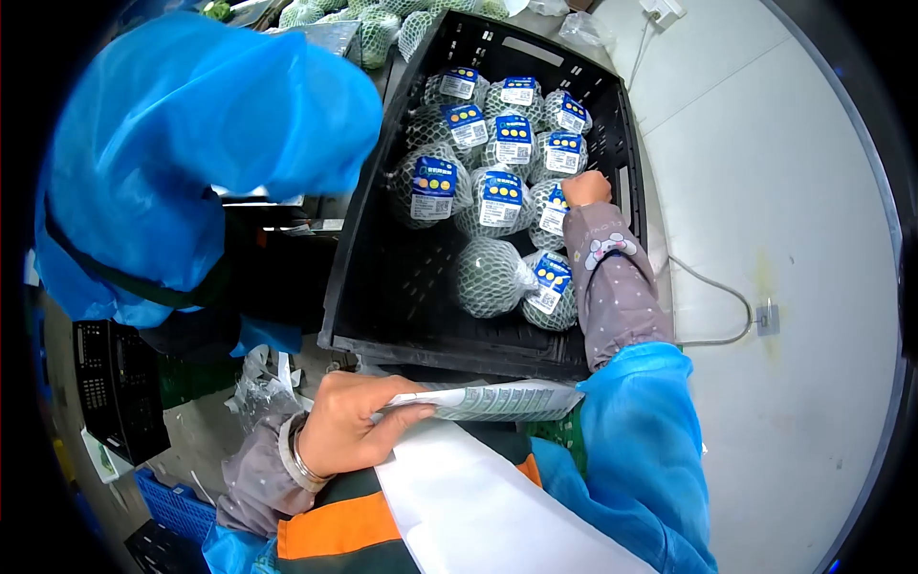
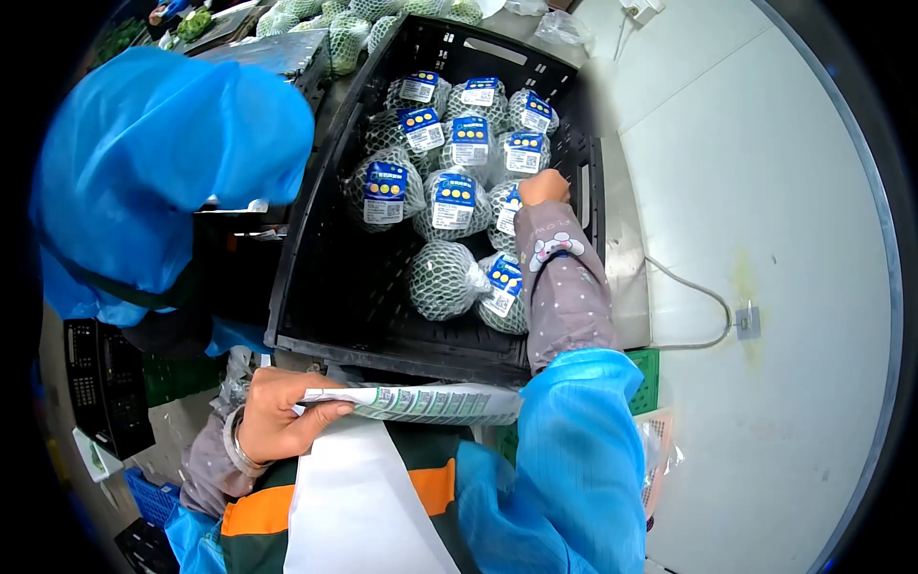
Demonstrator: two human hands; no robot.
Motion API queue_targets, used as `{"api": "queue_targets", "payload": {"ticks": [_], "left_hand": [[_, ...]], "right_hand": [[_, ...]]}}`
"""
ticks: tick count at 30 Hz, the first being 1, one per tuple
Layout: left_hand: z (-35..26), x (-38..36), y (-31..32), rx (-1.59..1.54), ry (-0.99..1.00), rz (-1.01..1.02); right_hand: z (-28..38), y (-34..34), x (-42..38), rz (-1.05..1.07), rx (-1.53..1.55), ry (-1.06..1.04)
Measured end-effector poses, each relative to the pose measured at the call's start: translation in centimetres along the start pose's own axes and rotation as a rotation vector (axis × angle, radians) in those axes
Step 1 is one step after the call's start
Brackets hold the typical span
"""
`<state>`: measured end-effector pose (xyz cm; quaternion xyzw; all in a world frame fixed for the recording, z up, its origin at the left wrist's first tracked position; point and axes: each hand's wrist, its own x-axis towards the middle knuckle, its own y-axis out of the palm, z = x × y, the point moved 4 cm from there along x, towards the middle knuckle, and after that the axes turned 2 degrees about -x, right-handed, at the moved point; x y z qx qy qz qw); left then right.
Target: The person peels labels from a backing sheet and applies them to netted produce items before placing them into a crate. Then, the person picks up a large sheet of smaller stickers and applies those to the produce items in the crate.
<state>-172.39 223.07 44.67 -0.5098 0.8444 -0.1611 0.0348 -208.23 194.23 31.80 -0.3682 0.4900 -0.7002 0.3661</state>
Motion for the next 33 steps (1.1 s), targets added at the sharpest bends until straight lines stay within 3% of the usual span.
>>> {"api": "queue_targets", "payload": {"ticks": [2, 4, 6, 9, 11, 13, 19, 22, 24, 26, 28, 31, 33], "left_hand": [[0.1, 0.0, 0.1, -0.044, -0.019, -0.058], [0.2, 0.1, 0.2, -0.125, -0.014, -0.187], [0.5, 0.0, 0.1, -0.169, -0.086, -0.163], [0.7, 0.0, 0.5, -0.188, -0.131, -0.188], [0.6, 0.1, 0.8, -0.186, -0.101, -0.213], [0.4, 0.1, 1.0, -0.172, -0.073, -0.225], [0.1, -0.8, 2.1, -0.202, -0.105, -0.261], [0.1, -1.3, 2.3, -0.143, -0.056, -0.296], [0.0, -1.6, 2.6, -0.133, -0.035, -0.323], [0.0, -1.8, 3.1, -0.17, -0.033, -0.352], [-0.1, -2.0, 3.2, -0.159, -0.05, -0.327], [-0.5, -2.4, 3.3, -0.112, -0.069, -0.326], [-0.8, -2.5, 3.2, -0.073, -0.051, -0.313]], "right_hand": [[1.4, -2.3, -1.3, 0.136, -0.076, -0.066], [0.1, -2.3, 1.2, 0.041, -0.142, -0.107], [2.1, -5.0, -0.8, 0.371, 0.429, -0.055], [8.9, -12.5, -11.2, 0.824, 0.774, -0.516], [10.6, -16.6, -18.4, 1.091, 0.83, -0.794], [11.1, -19.2, -23.1, 1.035, 0.722, -1.146], [9.6, -21.0, -27.6, 0.51, 0.65, -1.271], [8.6, -21.7, -28.4, 0.644, 0.776, -1.232], [7.6, -20.5, -27.3, 0.756, 0.967, -0.971], [7.5, -20.5, -27.6, 0.644, 0.903, -0.846], [6.9, -20.5, -28.7, 0.672, 0.813, -0.895], [7.0, -21.4, -29.5, 0.534, 0.562, -1.235], [7.2, -21.2, -28.8, 0.656, 0.719, -1.093]]}}
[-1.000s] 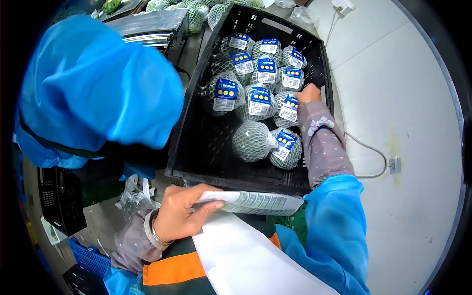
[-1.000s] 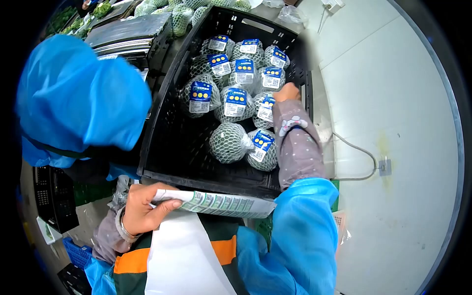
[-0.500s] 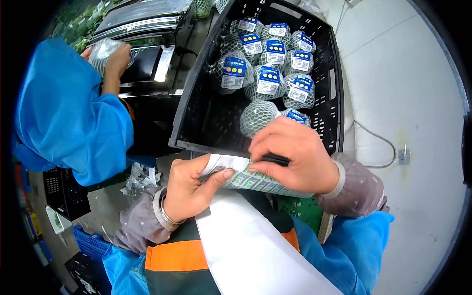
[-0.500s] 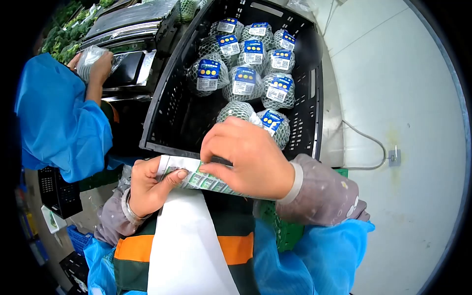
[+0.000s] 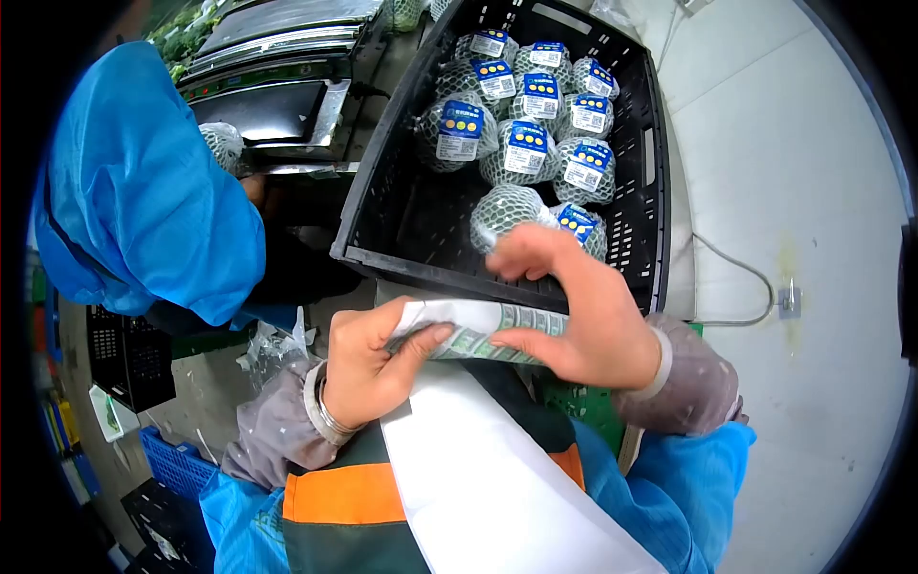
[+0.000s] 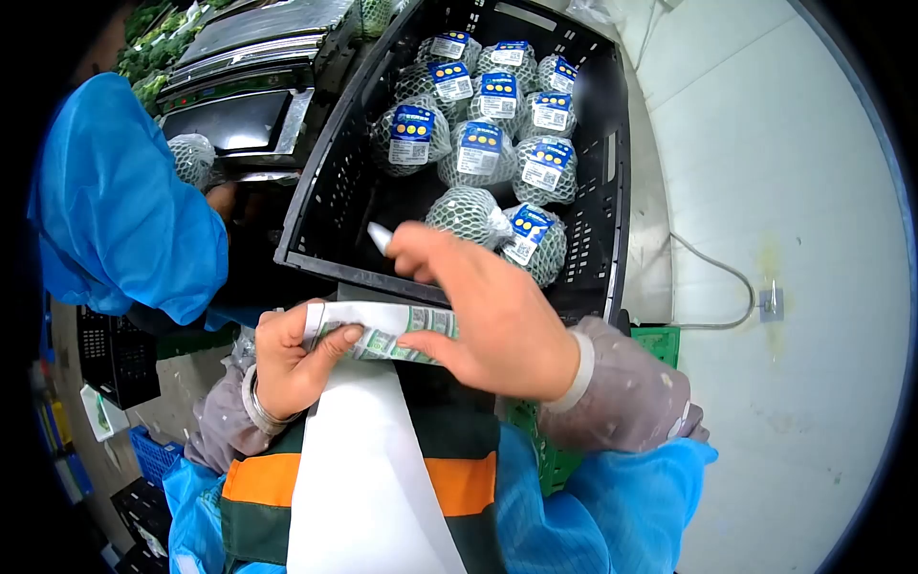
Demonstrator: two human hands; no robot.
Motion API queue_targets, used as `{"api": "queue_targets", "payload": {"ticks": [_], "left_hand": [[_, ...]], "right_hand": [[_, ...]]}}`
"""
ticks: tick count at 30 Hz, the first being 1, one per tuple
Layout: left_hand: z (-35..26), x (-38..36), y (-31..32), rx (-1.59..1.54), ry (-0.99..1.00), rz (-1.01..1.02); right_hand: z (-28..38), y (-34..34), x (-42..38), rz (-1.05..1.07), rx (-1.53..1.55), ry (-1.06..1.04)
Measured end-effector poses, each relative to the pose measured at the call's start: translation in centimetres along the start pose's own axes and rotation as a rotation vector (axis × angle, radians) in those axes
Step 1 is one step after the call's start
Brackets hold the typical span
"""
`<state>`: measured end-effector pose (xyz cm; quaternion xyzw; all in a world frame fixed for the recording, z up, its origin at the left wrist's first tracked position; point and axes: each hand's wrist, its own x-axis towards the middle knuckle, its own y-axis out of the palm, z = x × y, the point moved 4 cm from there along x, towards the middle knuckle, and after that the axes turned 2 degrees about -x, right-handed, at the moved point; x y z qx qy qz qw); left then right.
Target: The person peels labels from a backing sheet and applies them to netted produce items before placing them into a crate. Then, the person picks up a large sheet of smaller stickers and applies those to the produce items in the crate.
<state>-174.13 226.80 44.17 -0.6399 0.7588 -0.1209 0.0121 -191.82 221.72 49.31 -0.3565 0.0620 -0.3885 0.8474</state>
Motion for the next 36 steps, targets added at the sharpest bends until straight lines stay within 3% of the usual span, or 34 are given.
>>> {"api": "queue_targets", "payload": {"ticks": [2, 6, 9, 11, 13, 15, 18, 22, 23, 25, 27, 29, 30, 32, 34, 36], "left_hand": [[-0.3, -0.2, -0.1, 0.028, 0.043, 0.031], [-0.1, -0.4, -0.2, -0.01, -0.053, -0.053], [0.6, -0.6, 0.1, -0.034, -0.079, -0.127], [1.0, -0.9, 0.2, -0.055, -0.035, -0.164], [0.1, -1.0, 0.0, 0.017, -0.018, -0.046], [0.0, -1.2, 0.2, 0.045, -0.026, 0.009], [0.2, -1.5, 0.2, 0.028, -0.05, -0.028], [0.0, -1.5, 0.0, 0.028, -0.103, -0.061], [-0.1, -1.5, 0.0, 0.045, -0.132, -0.069], [-0.3, -1.5, -0.1, 0.079, -0.187, -0.084], [0.6, -2.3, 0.0, 0.157, -0.079, -0.117], [-0.5, -1.4, 0.5, 0.307, 0.125, -0.117], [-0.9, -0.9, 0.4, 0.254, -0.041, 0.042], [4.2, -3.0, 1.9, 0.333, -0.182, -0.004], [2.3, -1.4, 1.5, 0.21, -0.142, 0.1], [-0.3, 0.4, 1.9, 0.347, -0.089, 0.095]], "right_hand": [[-0.6, -0.1, 0.7, -0.022, 0.204, 0.089], [-0.1, 0.3, 1.0, -0.005, -0.042, -0.052], [-0.9, -0.7, 2.4, 0.075, 0.113, -0.042], [-8.6, -3.8, 6.0, -0.159, 0.526, 0.342], [-19.7, -6.5, 9.6, -0.392, 0.483, 0.578], [-26.0, -7.0, 11.6, -0.49, 0.418, 0.704], [-35.8, -5.8, 14.8, -0.565, -0.186, 0.636], [-29.1, -5.3, 14.9, -0.252, -0.621, 0.717], [-28.4, -6.1, 14.5, -0.257, -0.669, 0.73], [-31.3, -9.2, 14.2, -0.376, -0.59, 0.592], [-37.4, -12.5, 14.7, -0.631, -0.227, 0.522], [-35.8, -13.4, 15.0, -0.728, 0.312, 0.737], [-36.3, -13.2, 15.7, -0.706, 0.365, 0.731], [-35.7, -12.1, 17.4, -0.669, 0.411, 0.756], [-35.3, -11.3, 18.8, -0.638, 0.35, 0.798], [-36.0, -10.7, 20.1, -0.597, 0.304, 0.818]]}}
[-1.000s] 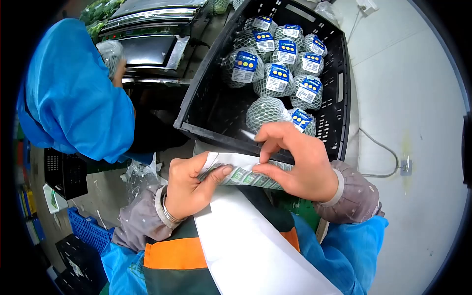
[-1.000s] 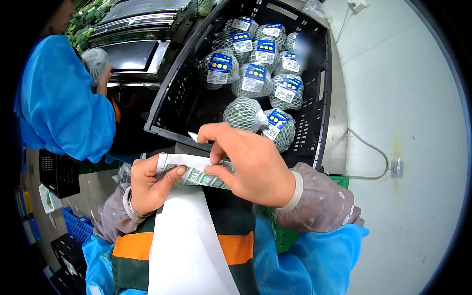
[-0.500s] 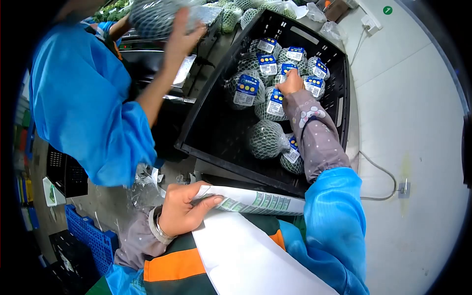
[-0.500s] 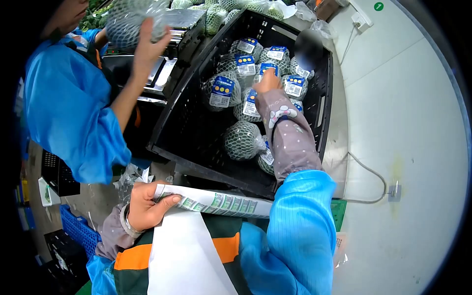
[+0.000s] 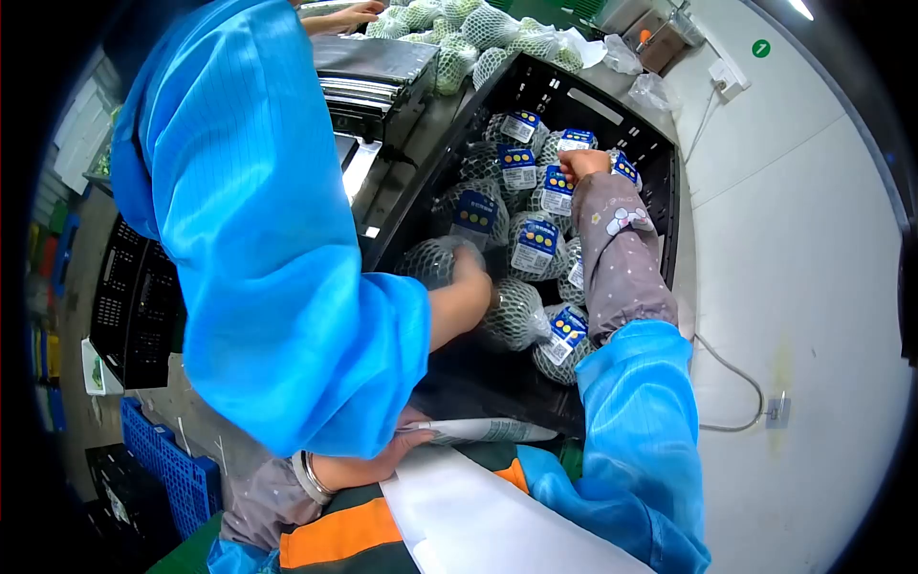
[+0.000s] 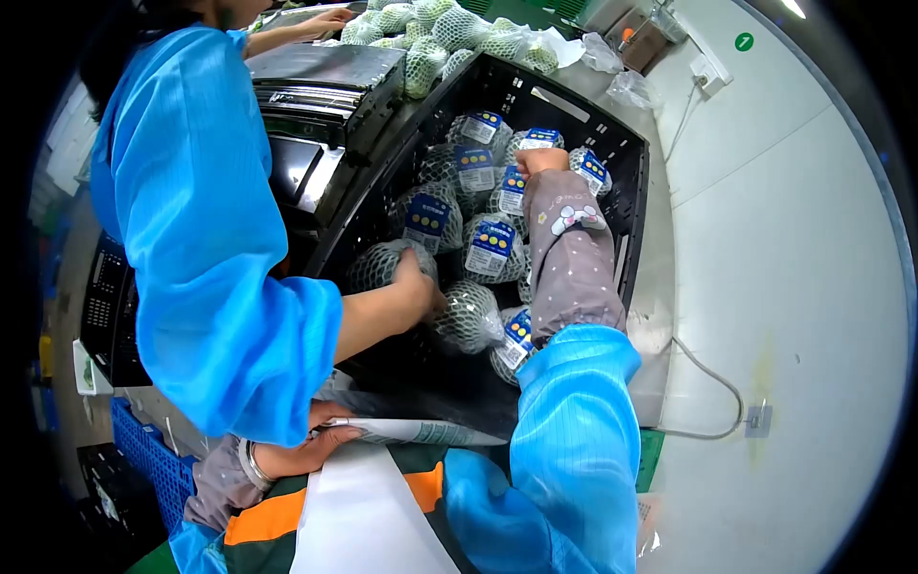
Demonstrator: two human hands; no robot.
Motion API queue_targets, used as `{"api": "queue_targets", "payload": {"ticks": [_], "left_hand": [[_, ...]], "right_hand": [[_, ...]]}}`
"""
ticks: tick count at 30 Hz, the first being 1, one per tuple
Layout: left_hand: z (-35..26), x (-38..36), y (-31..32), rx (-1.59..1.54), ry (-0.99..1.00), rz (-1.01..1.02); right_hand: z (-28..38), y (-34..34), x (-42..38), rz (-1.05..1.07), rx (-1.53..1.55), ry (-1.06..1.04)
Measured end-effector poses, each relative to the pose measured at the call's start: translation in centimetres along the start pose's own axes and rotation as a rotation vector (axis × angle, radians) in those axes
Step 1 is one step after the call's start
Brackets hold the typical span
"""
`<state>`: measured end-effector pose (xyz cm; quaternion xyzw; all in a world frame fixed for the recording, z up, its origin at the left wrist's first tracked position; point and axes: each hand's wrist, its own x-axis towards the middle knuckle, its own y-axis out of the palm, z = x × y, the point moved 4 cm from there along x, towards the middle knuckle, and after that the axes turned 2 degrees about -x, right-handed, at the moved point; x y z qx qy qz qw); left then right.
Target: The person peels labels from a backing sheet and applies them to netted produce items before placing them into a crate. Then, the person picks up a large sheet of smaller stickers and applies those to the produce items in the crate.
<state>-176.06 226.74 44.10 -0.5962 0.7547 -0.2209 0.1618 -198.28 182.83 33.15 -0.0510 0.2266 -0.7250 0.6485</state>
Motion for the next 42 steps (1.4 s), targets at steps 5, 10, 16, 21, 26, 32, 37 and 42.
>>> {"api": "queue_targets", "payload": {"ticks": [5, 10, 16, 21, 26, 32, 37, 42], "left_hand": [[1.4, -0.3, 0.4, -0.071, 0.017, -0.069], [1.6, -0.8, 0.1, 0.007, -0.039, -0.14], [4.5, -2.1, 0.6, 0.121, -0.005, -0.229], [5.4, -2.6, 1.3, -0.014, 0.02, -0.171], [2.2, -0.9, 0.1, -0.277, 0.116, -0.099], [2.1, -1.8, 0.3, -0.272, 0.164, -0.107], [3.4, -2.3, 0.8, -0.481, 0.088, -0.119], [2.7, -2.8, 0.1, -0.424, 0.204, -0.115]], "right_hand": [[-0.4, 0.8, 1.0, 0.055, -0.245, -0.13], [0.2, -0.4, 0.9, -0.365, -0.835, -0.635], [6.8, -2.8, -12.3, 0.282, -0.305, -0.707], [9.7, -9.0, -30.1, 0.598, -0.207, -0.48], [5.6, -6.1, -39.4, 0.826, -0.275, -0.8], [2.7, -5.4, -42.7, 0.557, -0.284, -0.756], [2.5, -6.0, -45.8, 0.207, -0.496, -1.27], [2.5, -6.4, -44.8, 0.395, -0.065, -0.545]]}}
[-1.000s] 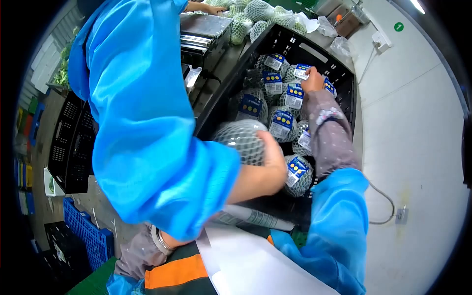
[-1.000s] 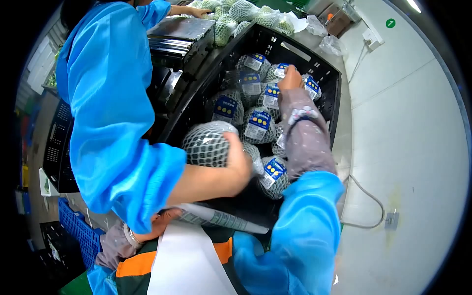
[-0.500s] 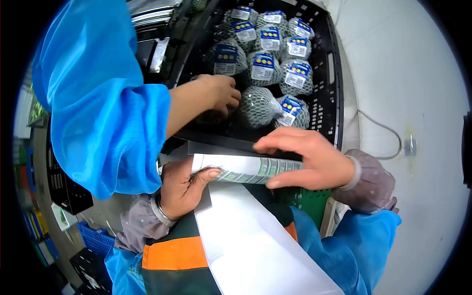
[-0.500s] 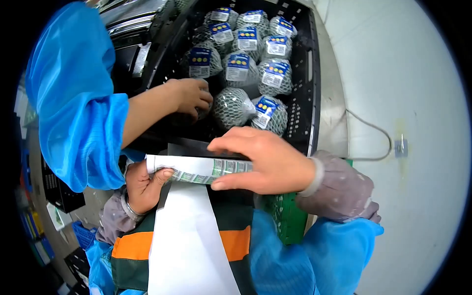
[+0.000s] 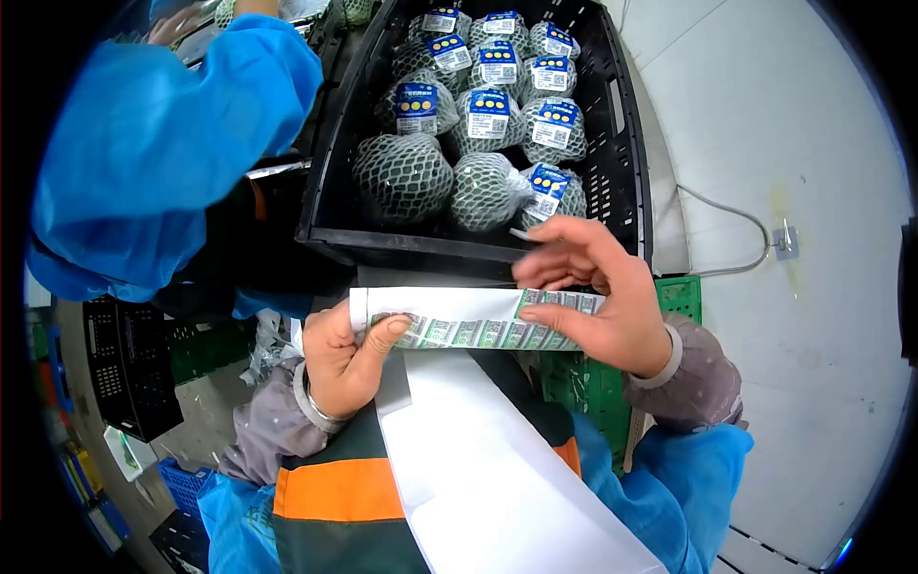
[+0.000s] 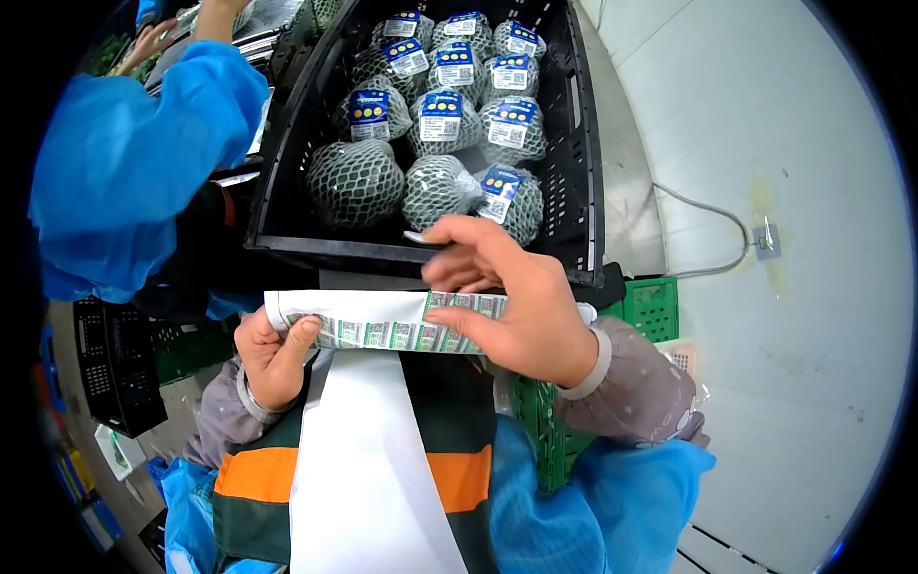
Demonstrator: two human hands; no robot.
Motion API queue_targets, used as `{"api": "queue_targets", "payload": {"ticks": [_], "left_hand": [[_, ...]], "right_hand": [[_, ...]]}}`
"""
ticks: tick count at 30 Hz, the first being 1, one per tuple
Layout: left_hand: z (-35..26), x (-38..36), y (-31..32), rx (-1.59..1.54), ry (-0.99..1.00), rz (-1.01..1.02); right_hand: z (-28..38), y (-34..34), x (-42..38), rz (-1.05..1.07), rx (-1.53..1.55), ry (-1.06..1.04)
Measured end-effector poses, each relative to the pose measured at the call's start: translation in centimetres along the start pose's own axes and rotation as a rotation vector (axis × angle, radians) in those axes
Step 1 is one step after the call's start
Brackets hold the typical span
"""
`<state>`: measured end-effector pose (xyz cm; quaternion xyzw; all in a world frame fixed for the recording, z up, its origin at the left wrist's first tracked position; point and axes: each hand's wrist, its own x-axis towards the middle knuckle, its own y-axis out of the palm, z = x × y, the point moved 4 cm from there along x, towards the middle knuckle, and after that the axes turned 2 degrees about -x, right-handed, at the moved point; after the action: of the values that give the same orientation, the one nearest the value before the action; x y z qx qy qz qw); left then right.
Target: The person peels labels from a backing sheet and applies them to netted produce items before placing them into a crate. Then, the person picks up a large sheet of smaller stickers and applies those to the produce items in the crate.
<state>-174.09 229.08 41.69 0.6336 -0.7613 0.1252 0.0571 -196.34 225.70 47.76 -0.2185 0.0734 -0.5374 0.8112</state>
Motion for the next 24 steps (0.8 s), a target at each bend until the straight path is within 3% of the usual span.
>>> {"api": "queue_targets", "payload": {"ticks": [1, 4, 7, 9, 11, 13, 15, 17, 23, 24], "left_hand": [[0.0, 0.0, 0.0, 0.004, -0.006, -0.011], [0.2, -0.2, -0.3, 0.001, -0.041, -0.074], [0.9, -0.9, -1.0, -0.046, -0.103, -0.158], [1.3, -1.6, -1.6, -0.102, -0.14, -0.243], [1.2, -2.3, -2.3, -0.149, -0.169, -0.322], [1.1, -3.0, -2.9, -0.167, -0.189, -0.351], [1.1, -3.5, -3.0, -0.091, -0.166, -0.303], [0.6, -3.4, -3.3, 0.026, -0.142, -0.27], [0.3, -3.8, -3.8, 0.018, -0.192, -0.369], [0.4, -3.8, -3.9, 0.014, -0.199, -0.38]], "right_hand": [[-0.2, 0.0, 0.2, 0.045, -0.023, -0.016], [1.4, 0.8, 0.6, 0.032, -0.623, -0.608], [1.5, 1.6, 1.9, 0.146, -0.634, -0.612], [1.4, 1.2, 3.9, 0.208, -0.211, -0.264], [-1.4, -0.5, 7.9, 0.125, 0.235, 0.078], [-5.8, -2.6, 14.1, -0.101, 0.336, 0.25], [-11.7, -2.6, 19.8, -0.251, 0.34, 0.349], [-14.8, -0.4, 23.6, -0.257, 0.237, 0.339], [-18.9, 4.2, 29.8, -0.292, -0.005, 0.333], [-19.3, 4.2, 30.3, -0.326, -0.199, 0.272]]}}
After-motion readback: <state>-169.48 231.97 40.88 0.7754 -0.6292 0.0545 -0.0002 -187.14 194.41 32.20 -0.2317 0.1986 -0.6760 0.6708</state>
